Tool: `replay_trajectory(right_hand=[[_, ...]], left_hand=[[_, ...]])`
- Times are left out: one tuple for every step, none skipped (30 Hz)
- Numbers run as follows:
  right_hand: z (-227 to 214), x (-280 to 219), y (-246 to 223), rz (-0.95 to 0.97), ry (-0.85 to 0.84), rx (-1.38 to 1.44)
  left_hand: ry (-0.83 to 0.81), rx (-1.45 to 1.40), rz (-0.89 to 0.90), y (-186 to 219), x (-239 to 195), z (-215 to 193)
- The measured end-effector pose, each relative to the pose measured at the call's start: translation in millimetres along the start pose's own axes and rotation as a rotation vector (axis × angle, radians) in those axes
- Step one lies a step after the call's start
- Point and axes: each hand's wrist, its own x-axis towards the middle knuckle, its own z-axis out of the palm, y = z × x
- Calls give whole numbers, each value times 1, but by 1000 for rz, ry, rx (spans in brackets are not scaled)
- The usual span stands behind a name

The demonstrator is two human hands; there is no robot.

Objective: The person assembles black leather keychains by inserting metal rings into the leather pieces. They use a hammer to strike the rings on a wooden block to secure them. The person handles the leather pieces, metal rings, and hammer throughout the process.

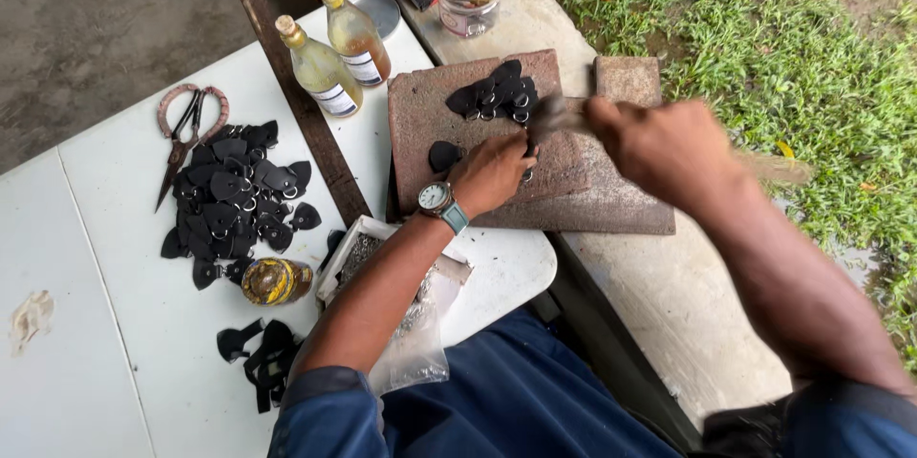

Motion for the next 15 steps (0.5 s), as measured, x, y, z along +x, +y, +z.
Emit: replay_trajectory(right_hand=[[-4,-3,1,24,-110,202],[-9,-7,2,154,-100,207],[-17,-10,6,271,-98,220],[-26,-18,10,387,-96,232],[-27,-33,5,358,-80,207],[-29,-53,3,329,-65,183],[-30,-56,5,278,-12,146],[-26,-55,7,328,-63,171],[-22,-66,1,369,-109,205],[-13,-75,-5,409,-154,239],[-1,-87,-10,430,-152,276],[11,-105,-18,451,-150,312],[21,-111,-20,467,-128,341],[30,-116,-22,475,-117,350],[37,-120,-25,488,-104,351]], left_hand=[[-1,15,-23,1,4,1],[26,21,9,2,8,2],[56,30,24,1,6,0],[85,40,38,0,3,-2],[58,-131,-101,2,-6,-1],[29,-297,-246,2,-14,-2],[32,-445,-369,-3,-7,-10],[91,-920,-434,-9,-3,-19],[154,-1387,-485,-15,0,-31],[214,-1857,-520,-21,2,-42],[186,-1924,-491,-24,-13,-44],[159,-1991,-461,-26,-28,-46],[128,-2053,-402,-31,-31,-51],[136,-2057,-399,-34,-34,-56],[135,-2067,-392,-34,-35,-57]])
